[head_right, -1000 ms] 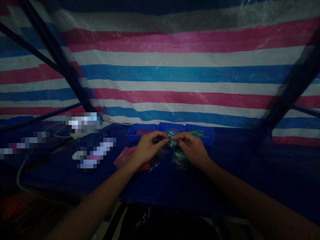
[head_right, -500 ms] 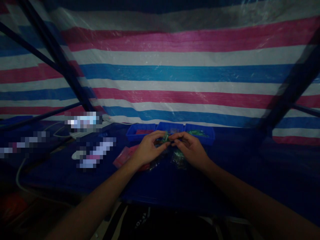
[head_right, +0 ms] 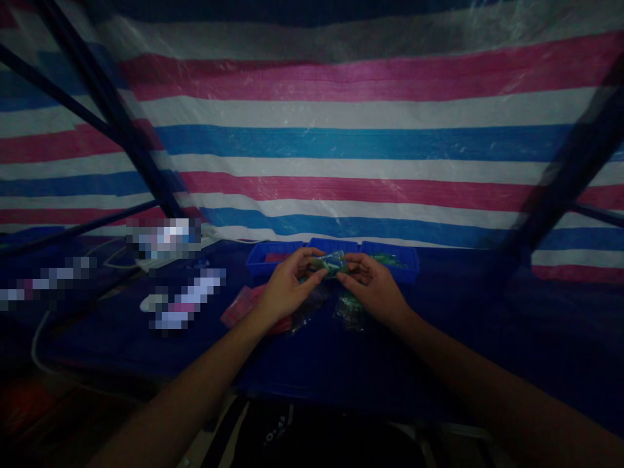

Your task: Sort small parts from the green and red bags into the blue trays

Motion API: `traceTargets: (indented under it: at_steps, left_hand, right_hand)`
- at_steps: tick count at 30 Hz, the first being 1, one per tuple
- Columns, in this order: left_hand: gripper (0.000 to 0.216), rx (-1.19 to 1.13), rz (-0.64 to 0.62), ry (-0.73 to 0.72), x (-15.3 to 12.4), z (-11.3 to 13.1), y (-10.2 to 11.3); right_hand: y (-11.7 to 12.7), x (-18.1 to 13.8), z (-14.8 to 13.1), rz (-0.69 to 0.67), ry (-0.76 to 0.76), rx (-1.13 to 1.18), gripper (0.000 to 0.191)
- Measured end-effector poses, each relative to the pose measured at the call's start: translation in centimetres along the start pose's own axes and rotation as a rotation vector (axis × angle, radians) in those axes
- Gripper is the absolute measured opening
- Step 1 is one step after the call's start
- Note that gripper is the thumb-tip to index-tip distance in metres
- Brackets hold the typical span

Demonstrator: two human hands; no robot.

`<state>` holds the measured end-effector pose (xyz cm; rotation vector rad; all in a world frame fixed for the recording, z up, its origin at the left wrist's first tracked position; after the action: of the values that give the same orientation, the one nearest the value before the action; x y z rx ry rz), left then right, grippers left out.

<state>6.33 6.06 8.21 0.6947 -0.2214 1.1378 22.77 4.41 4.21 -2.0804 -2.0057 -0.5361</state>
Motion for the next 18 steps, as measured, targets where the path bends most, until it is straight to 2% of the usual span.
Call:
traceTargets:
  at_steps: [5,9,11,15,18]
  left_hand:
    - [0.017,0.050,-0.034,-0.082,0.1,1.5,0.1]
    - [0.018,0.111,-0.005,-0.195,0.0,3.0,0.7]
    - [0.019,0.142,0.007,-0.201,0.0,2.9,0.8]
    - [0.027,0.204,-0.063,-0.150,0.0,1.8,-0.1]
    - [0.027,0.247,-0.102,-0.143,-0.2,1.6,-0.8]
  right_hand:
    - [0.3,0.0,-0.9,-0.010,0.072,-0.058,0.023]
    - [0.7,0.1,-2.0,-0.011,0.169,-0.129,0.007]
    - [1.0,0.1,-1.8,0.007,0.171,-0.154,0.006]
    - [1.6,0.2,-1.2,0.068,0.111,-0.160,0.008]
    - [1.3,-0.1,-2.1,0.068,0.139,-0.189,0.012]
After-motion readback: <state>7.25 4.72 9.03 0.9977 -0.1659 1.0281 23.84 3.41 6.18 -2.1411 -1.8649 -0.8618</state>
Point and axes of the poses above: each hand's wrist, its own x-axis towards the middle knuckle, its own y-axis out of the back of the hand, z = x × y, the point moved 10 cm from there along x, towards the middle knuckle, and after that the axes turned 3 degrees about -x, right-handed, at the moved point
